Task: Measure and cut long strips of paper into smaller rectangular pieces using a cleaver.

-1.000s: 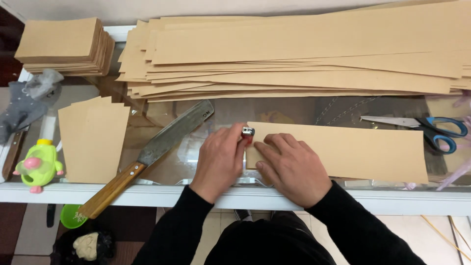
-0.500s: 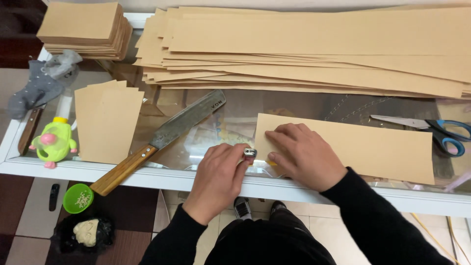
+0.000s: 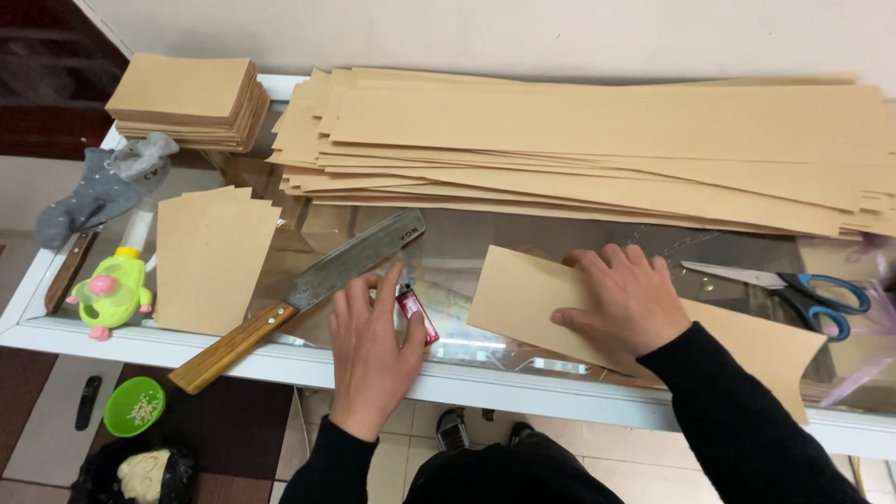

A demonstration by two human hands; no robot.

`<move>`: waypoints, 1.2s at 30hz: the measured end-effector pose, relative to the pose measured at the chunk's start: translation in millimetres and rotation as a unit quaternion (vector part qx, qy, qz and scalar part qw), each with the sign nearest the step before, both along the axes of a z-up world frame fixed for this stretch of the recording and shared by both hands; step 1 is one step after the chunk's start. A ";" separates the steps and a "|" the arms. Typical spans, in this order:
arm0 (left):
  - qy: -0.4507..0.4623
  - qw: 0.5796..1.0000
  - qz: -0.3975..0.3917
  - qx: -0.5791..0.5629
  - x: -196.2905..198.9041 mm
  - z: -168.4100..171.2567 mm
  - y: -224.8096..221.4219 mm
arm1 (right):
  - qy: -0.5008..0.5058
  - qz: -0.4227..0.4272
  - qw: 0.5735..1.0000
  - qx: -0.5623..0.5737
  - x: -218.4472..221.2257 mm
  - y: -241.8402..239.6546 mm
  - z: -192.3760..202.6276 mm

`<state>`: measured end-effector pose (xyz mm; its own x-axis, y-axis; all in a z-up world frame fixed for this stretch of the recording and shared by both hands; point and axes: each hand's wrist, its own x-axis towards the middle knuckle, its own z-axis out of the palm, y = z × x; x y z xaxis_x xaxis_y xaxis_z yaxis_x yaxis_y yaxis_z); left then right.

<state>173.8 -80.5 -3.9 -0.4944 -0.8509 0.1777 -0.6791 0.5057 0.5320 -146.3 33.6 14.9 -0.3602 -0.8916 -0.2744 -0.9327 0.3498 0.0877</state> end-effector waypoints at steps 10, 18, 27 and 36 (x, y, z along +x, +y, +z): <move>0.214 0.969 -0.023 0.122 -74.1 28.9 30.8 | -0.303 0.079 0.919 -0.239 -19.9 28.0 47.3; 0.369 0.879 -0.060 0.297 -66.7 66.3 51.4 | -0.398 0.049 0.891 -0.212 -17.7 32.4 93.0; 0.464 0.818 0.100 0.323 -20.6 54.0 61.8 | -0.555 -0.023 0.827 -0.087 9.6 18.5 95.5; 0.415 0.856 0.047 0.306 27.9 60.9 23.0 | -0.654 -0.125 0.746 0.027 60.1 1.8 45.7</move>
<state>201.7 -57.5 57.0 -0.3376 -0.9395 -0.0584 0.0382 -0.0757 0.9964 -86.3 35.4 60.6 0.0941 -0.8163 -0.5700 -0.1405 0.5559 -0.8193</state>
